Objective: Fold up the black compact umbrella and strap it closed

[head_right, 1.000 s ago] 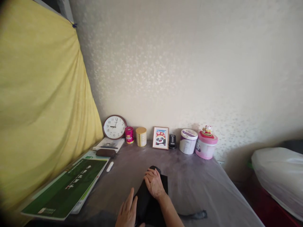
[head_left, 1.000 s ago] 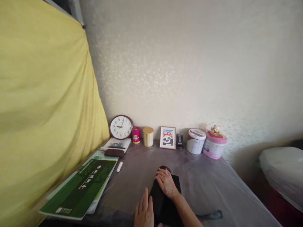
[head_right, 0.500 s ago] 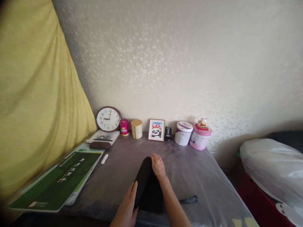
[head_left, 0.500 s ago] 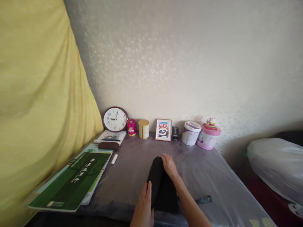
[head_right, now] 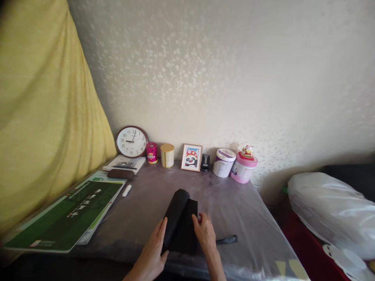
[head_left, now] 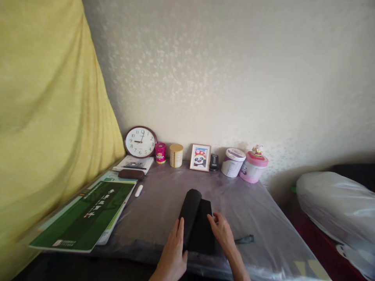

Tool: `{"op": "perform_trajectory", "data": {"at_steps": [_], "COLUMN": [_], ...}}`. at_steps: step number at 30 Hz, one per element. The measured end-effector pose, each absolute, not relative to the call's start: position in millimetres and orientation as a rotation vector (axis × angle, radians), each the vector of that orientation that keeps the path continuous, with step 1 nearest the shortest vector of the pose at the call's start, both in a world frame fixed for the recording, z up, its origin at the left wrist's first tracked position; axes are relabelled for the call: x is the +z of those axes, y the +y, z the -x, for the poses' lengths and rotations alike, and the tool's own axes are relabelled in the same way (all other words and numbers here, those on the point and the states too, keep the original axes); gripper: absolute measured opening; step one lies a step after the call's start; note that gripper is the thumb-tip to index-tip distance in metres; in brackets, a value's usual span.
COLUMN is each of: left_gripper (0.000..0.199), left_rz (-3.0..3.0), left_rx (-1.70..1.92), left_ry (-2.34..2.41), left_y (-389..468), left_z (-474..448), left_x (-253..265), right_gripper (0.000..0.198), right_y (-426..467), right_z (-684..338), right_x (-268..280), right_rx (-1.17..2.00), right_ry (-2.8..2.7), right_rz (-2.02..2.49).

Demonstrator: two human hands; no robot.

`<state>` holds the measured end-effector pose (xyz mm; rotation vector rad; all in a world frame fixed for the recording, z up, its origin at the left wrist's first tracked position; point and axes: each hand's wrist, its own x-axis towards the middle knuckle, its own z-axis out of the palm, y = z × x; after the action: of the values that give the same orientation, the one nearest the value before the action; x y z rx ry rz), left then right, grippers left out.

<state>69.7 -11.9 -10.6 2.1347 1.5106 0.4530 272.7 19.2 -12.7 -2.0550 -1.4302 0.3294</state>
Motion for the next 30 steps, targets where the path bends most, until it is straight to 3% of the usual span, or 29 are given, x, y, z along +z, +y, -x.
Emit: {"op": "perform_trajectory", "data": {"at_steps": [5,18,23,30], "left_gripper": [0.087,0.090,0.088,0.087], "left_rz": [-2.120,-1.999,-1.997,-2.041], "left_rx": [0.477,0.479,0.470,0.364], "left_ry": [1.486,1.490,1.499,1.558], "left_y": [-10.9,-11.9,-7.1,-8.7], "left_z": [-68.7,-70.0,-70.6,-70.8], "left_x": [-13.3,-7.8,-8.3,-6.8], "right_gripper": [0.042,0.036,0.028,0.032], "right_y": [21.0,30.6,44.8,61.7], "right_z": [-262.1,-234.3,-224.8,-199.9], "right_x": [-13.6,11.5,21.1,27.8], "right_rx": [0.426,0.229,0.433,0.499], "right_ry": [-1.477,-1.651,-1.590,-1.551], "right_rz": [2.040,2.062,1.915,1.893]}}
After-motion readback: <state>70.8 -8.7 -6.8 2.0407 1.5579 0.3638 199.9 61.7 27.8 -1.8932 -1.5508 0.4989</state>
